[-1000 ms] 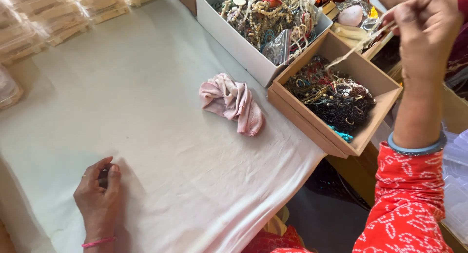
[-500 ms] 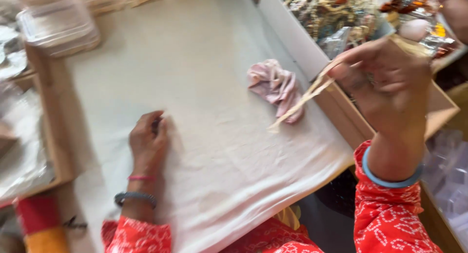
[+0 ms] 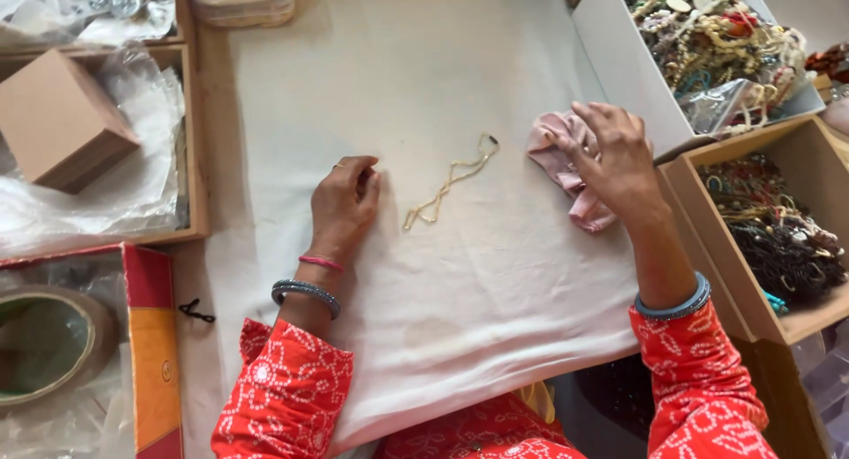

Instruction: The person opens a small plastic container, removes a wrapped item, and places it on the table. They then pick up a gold-colored chain from a box, wipe it with a pink cloth, and place it back in the box. Finally, they pick up a small gold ring, wipe it with the cloth, and place it on the table.

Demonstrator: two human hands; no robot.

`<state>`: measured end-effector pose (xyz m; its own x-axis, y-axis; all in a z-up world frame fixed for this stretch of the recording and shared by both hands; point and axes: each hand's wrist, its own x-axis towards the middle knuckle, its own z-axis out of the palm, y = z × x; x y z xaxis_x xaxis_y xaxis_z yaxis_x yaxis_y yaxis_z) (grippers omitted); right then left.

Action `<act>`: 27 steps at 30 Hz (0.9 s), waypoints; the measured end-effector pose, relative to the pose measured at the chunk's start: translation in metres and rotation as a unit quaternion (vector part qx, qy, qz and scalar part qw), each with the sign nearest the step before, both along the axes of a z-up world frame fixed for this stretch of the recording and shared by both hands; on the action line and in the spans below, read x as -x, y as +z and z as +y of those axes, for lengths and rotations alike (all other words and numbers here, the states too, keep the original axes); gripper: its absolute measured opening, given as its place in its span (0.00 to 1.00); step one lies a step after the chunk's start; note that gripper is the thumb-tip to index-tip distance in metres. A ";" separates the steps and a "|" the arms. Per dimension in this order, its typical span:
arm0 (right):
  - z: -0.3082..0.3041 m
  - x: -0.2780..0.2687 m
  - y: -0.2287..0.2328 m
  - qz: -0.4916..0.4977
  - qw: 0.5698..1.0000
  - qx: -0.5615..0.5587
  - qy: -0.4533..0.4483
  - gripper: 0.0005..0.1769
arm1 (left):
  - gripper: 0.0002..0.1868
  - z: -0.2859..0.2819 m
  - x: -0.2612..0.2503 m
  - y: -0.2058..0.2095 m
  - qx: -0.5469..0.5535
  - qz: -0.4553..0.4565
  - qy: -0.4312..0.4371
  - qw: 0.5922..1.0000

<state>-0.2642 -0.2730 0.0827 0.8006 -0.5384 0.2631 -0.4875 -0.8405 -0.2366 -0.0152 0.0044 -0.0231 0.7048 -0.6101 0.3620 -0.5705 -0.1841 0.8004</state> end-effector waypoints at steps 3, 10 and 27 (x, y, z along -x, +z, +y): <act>-0.008 0.007 -0.027 0.056 0.996 0.021 -0.071 0.33 | 0.10 0.001 0.009 0.009 -0.040 0.024 -0.007 0.999; -0.030 0.009 -0.072 0.098 0.988 0.022 -0.114 0.28 | 0.19 -0.007 0.039 0.034 -0.044 -0.194 -0.097 0.975; 0.073 -0.079 -0.055 -0.062 0.938 0.098 0.325 0.19 | 0.06 -0.011 0.022 0.004 -0.054 -0.169 -0.064 0.982</act>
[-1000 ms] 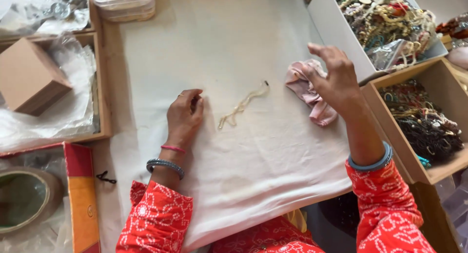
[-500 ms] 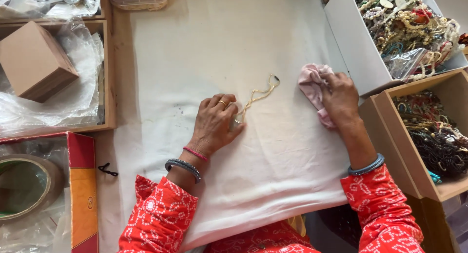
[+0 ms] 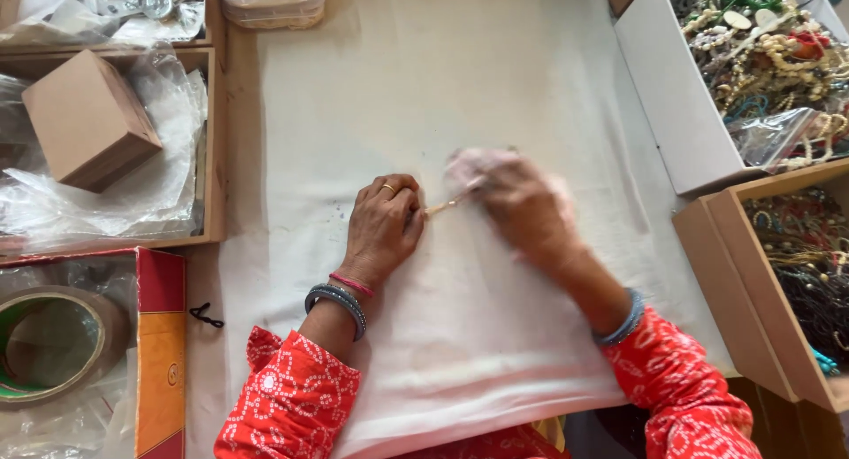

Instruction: The person opens a small plastic container, removes a wrapped item, and places it on the table. They then pick up a gold-colored chain from a box, wipe it with a pink cloth, and place it back in the box. Finally, they pick up a small gold ring, wipe it with the cloth, and place it on the table.

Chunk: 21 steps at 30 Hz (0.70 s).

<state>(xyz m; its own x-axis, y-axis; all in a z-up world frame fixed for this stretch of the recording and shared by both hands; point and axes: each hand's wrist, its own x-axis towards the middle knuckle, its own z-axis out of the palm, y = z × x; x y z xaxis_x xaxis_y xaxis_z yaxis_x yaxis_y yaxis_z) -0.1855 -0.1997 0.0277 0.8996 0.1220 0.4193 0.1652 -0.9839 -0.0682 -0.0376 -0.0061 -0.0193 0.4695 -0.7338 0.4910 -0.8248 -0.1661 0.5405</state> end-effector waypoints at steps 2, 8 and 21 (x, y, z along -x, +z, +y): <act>-0.041 0.014 -0.012 0.081 0.963 -0.005 -0.256 0.20 | 0.05 0.000 -0.001 0.004 -0.042 0.038 -0.005 0.998; -0.034 0.022 0.016 0.008 0.971 0.061 -0.232 0.27 | 0.06 -0.001 -0.002 0.004 -0.042 0.040 -0.004 0.998; -0.098 0.037 -0.010 -0.004 0.961 0.075 -0.266 0.09 | 0.08 0.002 -0.007 0.011 -0.043 0.048 -0.023 0.998</act>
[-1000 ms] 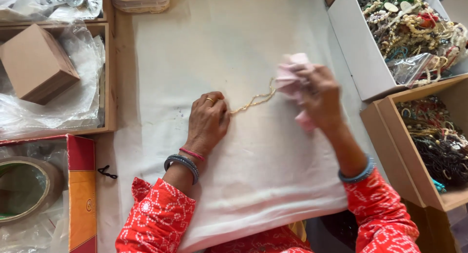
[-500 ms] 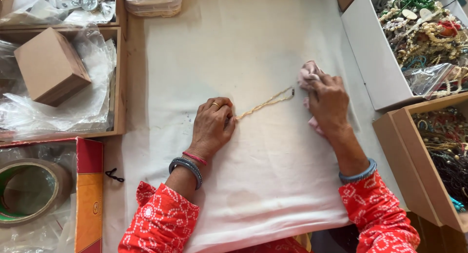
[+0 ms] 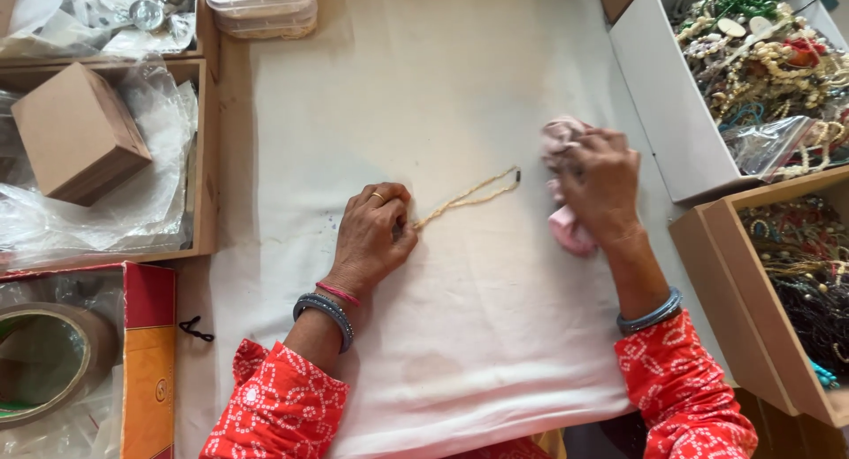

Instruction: The person opens a small plastic container, removes a wrapped item, and places it on the table. They then pick up a gold-colored chain from a box, wipe it with a pink cloth, and place it back in the box. Finally, they pick up a small gold ring, wipe it with the cloth, and place it on the table.

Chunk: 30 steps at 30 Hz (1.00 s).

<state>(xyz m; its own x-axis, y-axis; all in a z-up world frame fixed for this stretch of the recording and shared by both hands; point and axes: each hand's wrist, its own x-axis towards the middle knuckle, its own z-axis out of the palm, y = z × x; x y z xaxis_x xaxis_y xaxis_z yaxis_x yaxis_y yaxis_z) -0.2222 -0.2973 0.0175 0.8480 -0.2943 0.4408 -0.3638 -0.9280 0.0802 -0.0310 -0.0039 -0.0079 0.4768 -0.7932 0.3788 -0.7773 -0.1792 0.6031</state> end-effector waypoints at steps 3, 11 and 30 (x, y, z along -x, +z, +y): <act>-0.021 0.009 0.001 -0.009 0.990 -0.108 -0.093 0.12 | 0.07 -0.002 0.005 0.003 -0.013 -0.003 -0.003 1.000; -0.027 0.026 0.035 0.106 0.920 -0.370 0.066 0.47 | 0.14 -0.049 0.025 0.011 -0.020 -0.043 0.016 0.999; 0.064 -0.015 0.016 -0.054 0.976 -0.164 0.133 0.33 | 0.04 -0.054 -0.008 -0.014 -0.019 -0.021 0.077 0.997</act>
